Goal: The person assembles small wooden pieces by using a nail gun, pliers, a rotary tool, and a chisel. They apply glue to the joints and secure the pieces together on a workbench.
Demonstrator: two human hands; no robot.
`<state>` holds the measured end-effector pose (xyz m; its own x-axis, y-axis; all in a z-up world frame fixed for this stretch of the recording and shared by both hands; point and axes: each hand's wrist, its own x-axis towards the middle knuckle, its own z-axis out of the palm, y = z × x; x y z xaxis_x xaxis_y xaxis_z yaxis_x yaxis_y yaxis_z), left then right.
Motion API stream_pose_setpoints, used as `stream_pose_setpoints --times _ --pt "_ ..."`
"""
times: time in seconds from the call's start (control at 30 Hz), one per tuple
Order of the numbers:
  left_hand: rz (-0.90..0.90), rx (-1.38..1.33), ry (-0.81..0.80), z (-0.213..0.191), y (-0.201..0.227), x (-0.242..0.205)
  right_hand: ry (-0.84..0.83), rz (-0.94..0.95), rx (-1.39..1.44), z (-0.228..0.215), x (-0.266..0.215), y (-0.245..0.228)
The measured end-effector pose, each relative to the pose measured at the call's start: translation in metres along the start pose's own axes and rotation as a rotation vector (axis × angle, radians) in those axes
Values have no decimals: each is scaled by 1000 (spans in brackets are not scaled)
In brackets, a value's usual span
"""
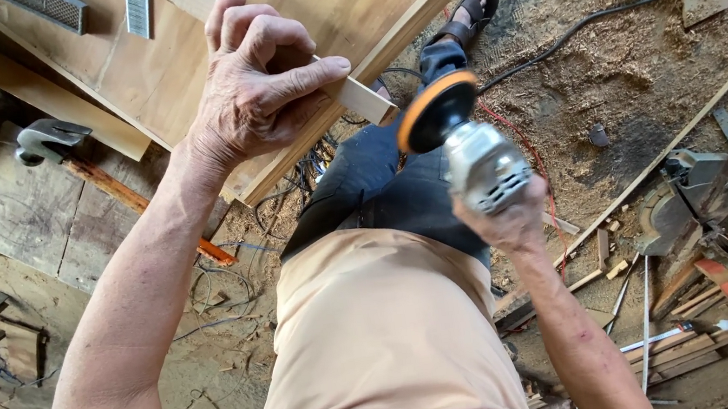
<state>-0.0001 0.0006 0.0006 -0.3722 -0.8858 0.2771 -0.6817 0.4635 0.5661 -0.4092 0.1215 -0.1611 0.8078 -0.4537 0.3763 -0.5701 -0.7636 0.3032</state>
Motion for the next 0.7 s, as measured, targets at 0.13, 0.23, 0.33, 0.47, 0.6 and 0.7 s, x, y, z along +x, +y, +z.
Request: stream_pose_setpoints --times 0.13,0.23,0.33,0.47,0.6,0.7 --pt "10 5 4 2 -1 1 -12 13 -35 -2 3 -3" --pt "10 15 9 2 -2 1 -13 13 -61 1 0 6" --pt "9 16 8 -1 -1 1 -11 15 -88 0 -1 12" --pt "17 1 2 0 -3 -1 -17 15 -140 -7 15 5" --pt "8 8 21 0 -1 -1 -14 11 -169 -6 19 13" --pt "12 -5 15 0 -4 -2 -17 13 -197 -7 20 15"
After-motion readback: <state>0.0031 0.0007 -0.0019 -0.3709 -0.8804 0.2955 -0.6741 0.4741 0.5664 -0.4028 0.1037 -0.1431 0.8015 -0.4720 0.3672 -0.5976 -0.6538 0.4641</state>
